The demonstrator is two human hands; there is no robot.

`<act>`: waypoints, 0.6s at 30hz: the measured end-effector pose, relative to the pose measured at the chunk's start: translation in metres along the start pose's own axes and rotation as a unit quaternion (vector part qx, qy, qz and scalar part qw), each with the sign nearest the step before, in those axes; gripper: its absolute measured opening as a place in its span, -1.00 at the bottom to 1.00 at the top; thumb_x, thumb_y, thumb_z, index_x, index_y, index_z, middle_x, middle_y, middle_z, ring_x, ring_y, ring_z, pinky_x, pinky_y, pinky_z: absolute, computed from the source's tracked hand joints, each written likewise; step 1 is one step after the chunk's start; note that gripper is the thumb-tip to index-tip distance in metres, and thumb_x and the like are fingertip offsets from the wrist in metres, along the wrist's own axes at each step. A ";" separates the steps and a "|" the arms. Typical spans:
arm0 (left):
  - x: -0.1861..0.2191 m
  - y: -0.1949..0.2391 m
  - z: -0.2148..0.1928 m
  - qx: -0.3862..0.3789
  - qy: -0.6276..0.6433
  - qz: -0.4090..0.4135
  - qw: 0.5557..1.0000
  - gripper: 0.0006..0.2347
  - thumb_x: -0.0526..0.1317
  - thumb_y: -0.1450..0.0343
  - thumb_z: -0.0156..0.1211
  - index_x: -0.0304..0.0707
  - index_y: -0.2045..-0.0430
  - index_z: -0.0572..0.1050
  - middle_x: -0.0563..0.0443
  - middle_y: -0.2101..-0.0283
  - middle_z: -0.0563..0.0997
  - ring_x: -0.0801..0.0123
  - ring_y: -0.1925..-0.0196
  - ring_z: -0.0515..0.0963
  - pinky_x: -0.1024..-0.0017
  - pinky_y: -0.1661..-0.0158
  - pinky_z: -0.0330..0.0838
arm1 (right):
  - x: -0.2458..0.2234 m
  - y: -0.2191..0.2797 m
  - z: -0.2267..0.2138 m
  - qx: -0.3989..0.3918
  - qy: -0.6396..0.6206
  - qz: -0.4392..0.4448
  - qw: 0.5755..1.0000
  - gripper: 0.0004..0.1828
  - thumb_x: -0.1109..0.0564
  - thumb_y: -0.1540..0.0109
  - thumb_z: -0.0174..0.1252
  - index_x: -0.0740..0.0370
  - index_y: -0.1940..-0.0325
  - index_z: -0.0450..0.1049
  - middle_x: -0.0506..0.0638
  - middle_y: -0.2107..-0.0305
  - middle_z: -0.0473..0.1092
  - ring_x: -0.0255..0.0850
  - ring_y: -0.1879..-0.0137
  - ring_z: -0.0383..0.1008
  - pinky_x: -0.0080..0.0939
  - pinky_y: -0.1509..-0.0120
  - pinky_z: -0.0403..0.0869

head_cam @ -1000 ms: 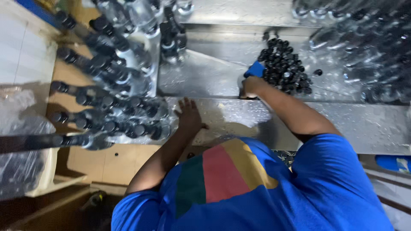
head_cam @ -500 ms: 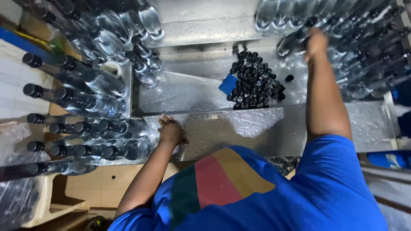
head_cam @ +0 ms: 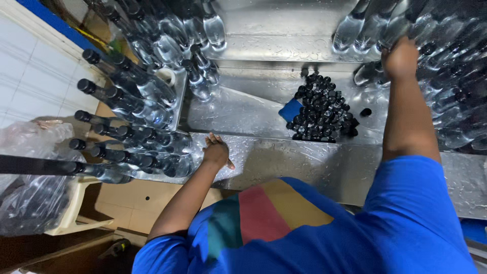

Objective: The person repeatedly picks up clear glass bottles from a metal tray and screws black caps onto them by hand. The capped bottles are then placed back into the tray among other finished bottles.

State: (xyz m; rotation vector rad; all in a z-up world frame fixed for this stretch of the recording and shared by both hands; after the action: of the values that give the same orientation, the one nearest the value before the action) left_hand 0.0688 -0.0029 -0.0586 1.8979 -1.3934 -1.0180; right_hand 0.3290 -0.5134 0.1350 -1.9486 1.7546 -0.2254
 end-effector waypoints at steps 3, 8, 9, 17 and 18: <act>-0.004 0.010 0.002 0.037 -0.007 0.057 0.998 0.37 0.28 -0.31 0.64 -0.64 -0.60 -0.45 -0.73 -0.65 -0.54 -0.55 -0.72 -0.36 -0.33 -0.58 -0.21 | -0.013 0.042 0.003 0.004 -0.167 0.014 0.986 -0.90 0.40 -0.42 0.14 0.31 0.05 0.38 0.26 0.21 0.42 0.25 0.19 0.53 0.26 0.14 0.39; 0.003 0.050 -0.047 0.247 0.312 0.189 0.898 -0.08 0.35 -0.45 0.28 -0.56 -0.49 0.25 -0.52 -0.49 0.42 -0.25 -0.58 0.37 -0.05 -0.57 0.15 | -0.094 0.090 -0.012 0.047 -0.102 -0.153 0.982 -0.89 0.18 -0.49 0.18 0.25 -0.08 0.48 0.16 0.17 0.44 0.21 0.15 0.63 0.14 0.10 0.55; 0.006 0.049 -0.055 0.216 0.435 0.189 0.853 -0.03 0.55 -0.46 0.12 -0.24 -0.61 0.22 -0.30 -0.58 0.37 -0.08 -0.61 0.35 0.04 -0.56 0.23 | -0.115 0.100 -0.021 0.065 -0.070 -0.219 0.971 -0.82 0.08 -0.52 0.20 0.22 -0.13 0.52 0.11 0.15 0.45 0.19 0.13 0.68 0.08 0.08 0.62; 0.033 0.084 -0.079 0.031 0.826 0.299 0.477 -0.40 0.35 -0.59 -0.03 -0.12 -0.31 0.40 -0.17 -0.19 0.62 -0.12 -0.13 0.66 -0.10 0.03 0.61 | -0.217 0.175 0.008 0.016 -0.569 0.142 0.810 -0.58 -0.21 -0.46 0.07 0.08 0.10 0.69 0.07 0.21 0.53 0.10 -0.01 0.51 0.01 -0.18 0.47; 0.016 0.084 -0.084 0.152 0.802 0.320 0.482 -0.65 0.22 -0.59 0.14 0.11 -0.10 0.53 0.06 -0.03 0.66 0.13 0.07 0.70 0.18 0.33 0.76 | -0.230 0.195 0.035 -0.041 -0.648 0.354 0.673 -0.58 -0.21 -0.35 0.07 0.06 0.14 0.71 0.04 0.34 0.48 -0.01 0.13 0.43 -0.09 -0.06 0.42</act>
State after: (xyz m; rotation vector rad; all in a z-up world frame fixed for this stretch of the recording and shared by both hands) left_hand 0.0981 -0.0428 0.0505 1.2286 -0.7223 1.3042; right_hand 0.1371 -0.2904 0.0611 -0.7390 1.2293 1.2217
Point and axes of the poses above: each hand's wrist, its own y-axis away from the middle knuckle, its own z-axis out of the palm, x = y × z, the point moved 6 cm from there along -y, towards the middle knuckle
